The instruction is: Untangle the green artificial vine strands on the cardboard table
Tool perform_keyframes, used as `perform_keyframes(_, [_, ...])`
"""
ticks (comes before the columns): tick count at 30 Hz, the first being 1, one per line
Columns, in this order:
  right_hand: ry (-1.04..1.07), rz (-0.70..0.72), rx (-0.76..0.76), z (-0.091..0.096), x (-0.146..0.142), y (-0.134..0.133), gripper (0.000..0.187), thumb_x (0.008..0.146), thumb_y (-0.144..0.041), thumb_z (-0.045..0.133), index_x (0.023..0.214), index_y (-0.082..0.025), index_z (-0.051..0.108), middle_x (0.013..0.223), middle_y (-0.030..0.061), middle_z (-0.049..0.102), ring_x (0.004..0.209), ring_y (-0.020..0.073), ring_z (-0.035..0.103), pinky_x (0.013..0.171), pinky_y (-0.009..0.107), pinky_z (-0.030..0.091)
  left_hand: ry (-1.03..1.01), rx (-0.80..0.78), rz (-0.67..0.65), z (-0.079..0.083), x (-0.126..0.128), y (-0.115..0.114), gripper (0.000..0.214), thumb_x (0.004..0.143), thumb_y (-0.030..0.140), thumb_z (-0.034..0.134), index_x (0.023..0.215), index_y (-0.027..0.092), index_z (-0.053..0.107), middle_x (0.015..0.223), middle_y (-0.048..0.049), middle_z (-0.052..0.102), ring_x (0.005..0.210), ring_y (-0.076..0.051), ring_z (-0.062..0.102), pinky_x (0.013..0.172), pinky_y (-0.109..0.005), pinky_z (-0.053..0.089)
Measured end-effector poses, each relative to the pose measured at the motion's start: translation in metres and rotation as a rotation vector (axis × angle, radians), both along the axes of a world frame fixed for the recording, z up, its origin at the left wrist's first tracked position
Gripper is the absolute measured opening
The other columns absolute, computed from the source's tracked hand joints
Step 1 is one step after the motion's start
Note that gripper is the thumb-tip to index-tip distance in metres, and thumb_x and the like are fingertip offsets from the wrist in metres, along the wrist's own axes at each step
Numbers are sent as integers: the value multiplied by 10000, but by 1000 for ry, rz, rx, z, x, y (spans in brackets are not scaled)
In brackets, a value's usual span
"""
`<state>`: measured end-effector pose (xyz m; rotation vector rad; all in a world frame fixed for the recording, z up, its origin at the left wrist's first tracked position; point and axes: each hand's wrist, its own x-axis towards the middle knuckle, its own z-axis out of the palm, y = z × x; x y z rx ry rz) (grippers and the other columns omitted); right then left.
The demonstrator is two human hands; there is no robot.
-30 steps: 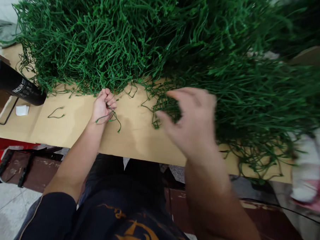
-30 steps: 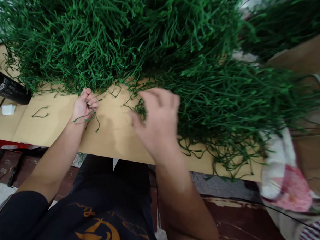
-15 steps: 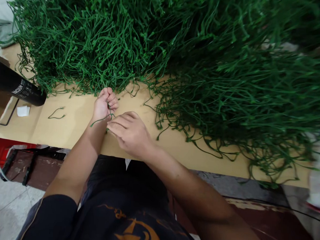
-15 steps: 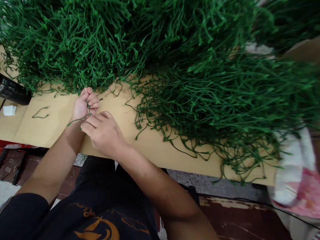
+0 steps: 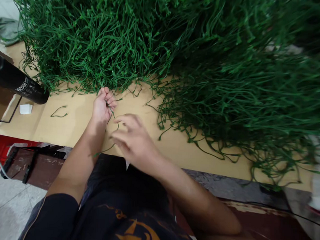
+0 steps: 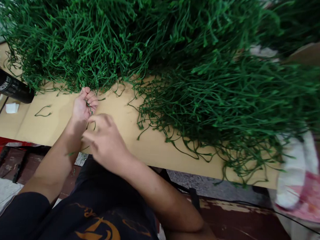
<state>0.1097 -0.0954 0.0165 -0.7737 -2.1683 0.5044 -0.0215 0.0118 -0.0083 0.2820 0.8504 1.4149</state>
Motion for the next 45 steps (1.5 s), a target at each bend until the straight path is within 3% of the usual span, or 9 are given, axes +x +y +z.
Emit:
perform_keyframes(4, [-56,-127,-216,-17,6,23,190,850,-239,505,761,-159,653,1004,114,588,1029,213,515,855,360,427,56,40,-55,3,9,-6,291,939,224,332,654,175,357,475,89,178,365,-33,181,377,-145,154])
perform_keyframes(9, [-203,-122,-431,-28,-1,19,221,858,-172,444,709,-156,606,719,54,622,700,147,564,665,265,416,180,80,-68,2,16,-8,269,932,242,360,672,175,379,479,86,209,368,-29,215,387,-145,159])
perform_keyframes(19, [-162,-450,-597,-30,28,27,363,833,-185,448,1183,-104,500,729,34,618,661,151,562,657,261,384,351,170,-115,1,22,-9,272,927,219,359,659,172,379,459,89,220,366,-26,254,403,-145,187])
perform_keyframes(26, [-346,-30,-568,-17,22,26,173,831,-113,418,757,-155,569,712,47,553,723,146,490,663,250,342,385,147,-163,-1,25,-10,261,924,223,359,668,176,379,459,94,207,351,-25,208,385,-138,153])
perform_keyframes(31, [-198,726,-349,-6,2,-7,168,723,-12,484,728,-146,584,698,14,594,718,113,462,708,216,375,338,126,27,-3,3,1,254,929,218,327,677,189,332,463,100,185,343,-30,146,375,-137,107])
perform_keyframes(32, [-209,775,-294,-3,1,-9,167,721,-14,491,730,-144,593,694,14,602,715,115,460,718,220,380,351,139,51,-2,-2,1,249,927,224,334,680,191,335,462,100,187,345,-32,151,374,-137,109])
perform_keyframes(34, [-229,589,-244,1,7,-5,199,747,-14,461,759,-141,615,702,30,617,710,124,471,717,236,388,412,176,7,1,-6,-3,244,903,264,404,677,187,357,463,100,217,351,-29,173,373,-136,119])
perform_keyframes(39, [-266,-321,-196,2,70,33,218,834,-148,433,813,-160,649,720,77,630,718,181,518,661,301,409,550,295,-302,8,-5,-30,358,736,442,637,639,157,444,458,102,266,380,-16,225,396,-143,186])
perform_keyframes(45, [-311,-729,54,-23,125,41,233,831,-242,472,929,-165,669,853,113,634,807,238,534,782,409,449,596,338,-418,12,-21,-60,381,696,465,678,623,137,497,482,88,280,414,-21,258,422,-171,207])
